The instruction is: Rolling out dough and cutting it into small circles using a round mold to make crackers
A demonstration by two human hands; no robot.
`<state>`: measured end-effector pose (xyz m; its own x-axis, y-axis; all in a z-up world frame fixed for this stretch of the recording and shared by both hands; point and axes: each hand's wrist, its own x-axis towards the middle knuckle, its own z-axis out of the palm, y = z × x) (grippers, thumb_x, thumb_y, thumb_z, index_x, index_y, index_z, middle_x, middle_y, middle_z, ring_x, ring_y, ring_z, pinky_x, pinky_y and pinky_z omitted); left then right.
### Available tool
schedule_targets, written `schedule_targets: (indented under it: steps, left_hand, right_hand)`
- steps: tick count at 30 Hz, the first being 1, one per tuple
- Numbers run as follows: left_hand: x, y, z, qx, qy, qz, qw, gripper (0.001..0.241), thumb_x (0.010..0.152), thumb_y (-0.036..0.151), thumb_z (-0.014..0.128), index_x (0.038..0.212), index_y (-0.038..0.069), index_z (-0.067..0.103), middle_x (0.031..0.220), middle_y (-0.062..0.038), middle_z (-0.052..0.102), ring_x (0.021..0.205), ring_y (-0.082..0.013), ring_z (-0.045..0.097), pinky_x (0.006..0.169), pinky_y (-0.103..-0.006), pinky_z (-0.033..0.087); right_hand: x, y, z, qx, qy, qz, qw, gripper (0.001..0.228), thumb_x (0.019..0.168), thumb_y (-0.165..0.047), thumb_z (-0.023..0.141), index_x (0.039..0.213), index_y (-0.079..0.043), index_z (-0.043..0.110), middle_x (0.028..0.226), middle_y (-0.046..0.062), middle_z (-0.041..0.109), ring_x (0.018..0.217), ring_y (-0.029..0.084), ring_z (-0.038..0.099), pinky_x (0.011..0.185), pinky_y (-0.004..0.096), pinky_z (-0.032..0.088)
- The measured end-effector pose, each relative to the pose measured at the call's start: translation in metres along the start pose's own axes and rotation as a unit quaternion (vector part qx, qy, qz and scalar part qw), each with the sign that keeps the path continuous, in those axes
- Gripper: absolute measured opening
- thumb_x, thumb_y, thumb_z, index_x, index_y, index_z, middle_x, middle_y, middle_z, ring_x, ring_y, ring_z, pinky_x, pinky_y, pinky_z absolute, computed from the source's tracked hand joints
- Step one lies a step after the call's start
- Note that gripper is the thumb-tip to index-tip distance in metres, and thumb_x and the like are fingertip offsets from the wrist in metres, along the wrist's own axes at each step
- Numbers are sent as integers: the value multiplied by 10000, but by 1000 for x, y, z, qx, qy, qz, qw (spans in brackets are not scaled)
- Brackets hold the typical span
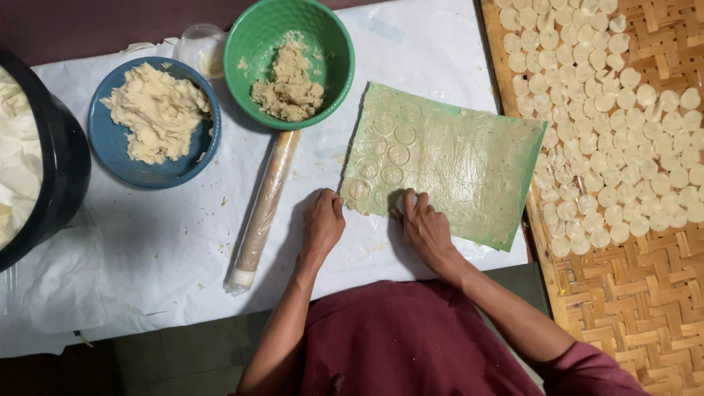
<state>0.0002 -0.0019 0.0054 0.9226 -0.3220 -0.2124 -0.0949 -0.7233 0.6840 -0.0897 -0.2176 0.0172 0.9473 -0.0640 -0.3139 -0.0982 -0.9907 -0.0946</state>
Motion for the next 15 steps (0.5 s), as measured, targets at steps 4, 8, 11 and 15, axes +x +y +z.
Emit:
schedule_targets:
  steps: [4,8,11,15]
  left_hand:
    - [0,-5,2,-5,1,-8,1000,128,1012,165,515,974,72,596,893,-147,610,906,-442,671,788,-533,536]
    - [-1,-5,2,-3,0,2,1000,129,1013,174,523,971,76,596,891,-141,610,905,-438,677,793,-531,538]
    - [1,-6,2,-4,5,6,1000,124,1009,167,529,968,70,594,886,-153,609,904,-451,672,788,-538,537]
    - [1,-4,0,-3,-3,-5,1000,123,1008,161,525,985,70,605,903,-160,623,904,-460,677,792,-553,536]
  right_hand:
    - [7,12,18,7,-29,0,1000,332,1019,-150,365,1331,-44,327,1067,177,575,796,428,761,649,541,606]
    - [11,24,-15,76,-44,41,995,420,1073,-427,285,1307,-86,358,1010,168,594,774,467,749,656,558,594]
    - [20,20,-42,100,8,50,994,458,1104,-435,294,1345,-54,379,1005,178,606,752,423,757,645,547,607]
    - [31,18,-34,67,3,43,997,374,1101,-349,310,1309,-43,366,1030,193,604,779,447,752,656,554,599]
